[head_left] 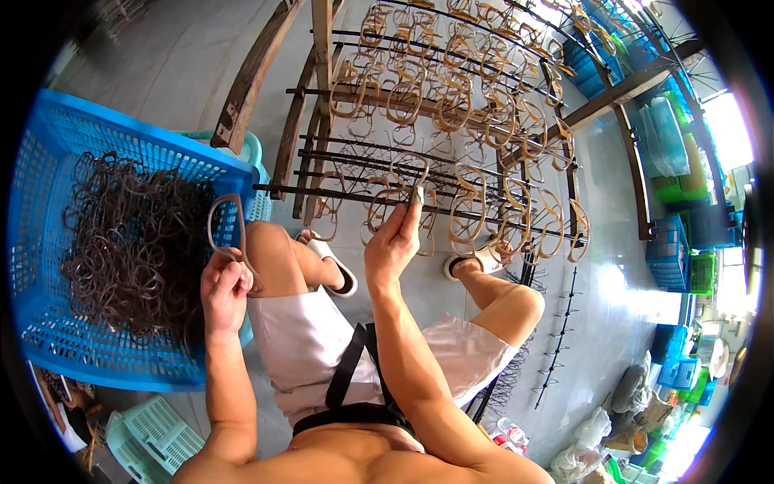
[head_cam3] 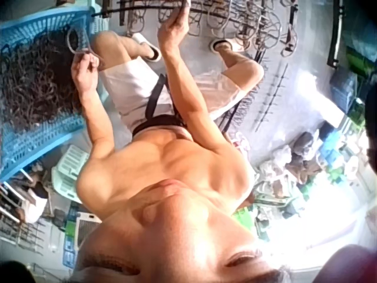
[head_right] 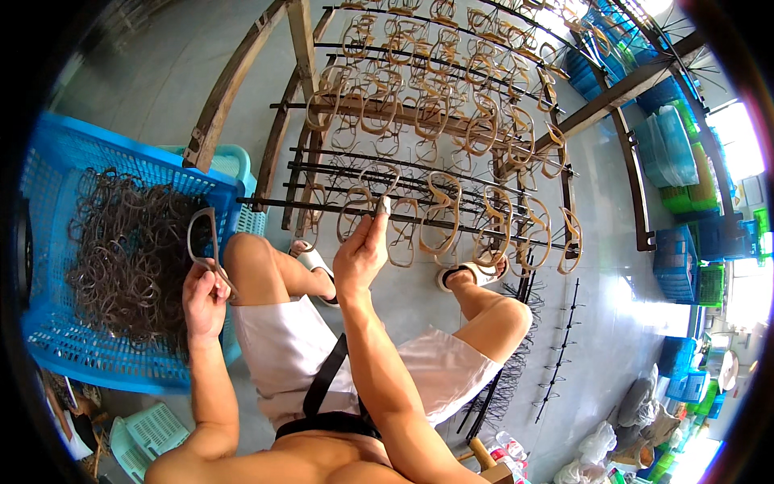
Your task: The person sits on the floor and repeatedly picks metal loops from a blue basket, then attaches them to a multi-tiered metal rack. The hands manipulate each loop and hook it onto the rack bars one at a time.
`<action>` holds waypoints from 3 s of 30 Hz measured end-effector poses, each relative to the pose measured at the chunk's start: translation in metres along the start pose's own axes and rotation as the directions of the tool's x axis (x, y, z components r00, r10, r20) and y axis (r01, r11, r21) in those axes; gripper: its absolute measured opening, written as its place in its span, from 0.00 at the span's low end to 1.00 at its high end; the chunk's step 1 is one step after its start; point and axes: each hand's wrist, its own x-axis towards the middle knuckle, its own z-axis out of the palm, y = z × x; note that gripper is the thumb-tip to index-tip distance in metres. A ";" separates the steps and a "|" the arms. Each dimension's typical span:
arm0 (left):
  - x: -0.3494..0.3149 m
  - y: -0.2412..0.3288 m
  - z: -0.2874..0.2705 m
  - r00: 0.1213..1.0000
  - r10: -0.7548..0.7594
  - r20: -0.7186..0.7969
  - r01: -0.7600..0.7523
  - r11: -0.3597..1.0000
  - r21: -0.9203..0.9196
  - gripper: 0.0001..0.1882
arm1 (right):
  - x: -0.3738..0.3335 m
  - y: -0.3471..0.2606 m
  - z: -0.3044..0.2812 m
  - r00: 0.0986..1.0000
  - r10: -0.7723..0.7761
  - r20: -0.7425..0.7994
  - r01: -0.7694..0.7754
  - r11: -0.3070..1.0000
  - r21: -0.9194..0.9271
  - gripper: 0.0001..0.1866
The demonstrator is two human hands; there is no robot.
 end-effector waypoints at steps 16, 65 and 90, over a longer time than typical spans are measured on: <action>-0.018 -0.027 0.048 0.997 -0.056 -0.056 0.048 0.989 -0.139 0.09 | -0.037 -0.036 -0.067 0.867 -0.369 0.333 0.392 0.920 -0.001 0.22; 0.023 -0.043 -0.149 0.848 0.272 -0.456 0.297 0.469 0.832 0.12 | -0.045 -0.050 0.048 0.938 0.310 0.153 -0.341 0.762 0.551 0.12; 0.082 -0.021 0.041 0.995 -0.017 -0.095 0.056 0.900 0.432 0.13 | -0.047 -0.022 0.052 0.981 -0.045 0.187 0.003 0.976 0.218 0.16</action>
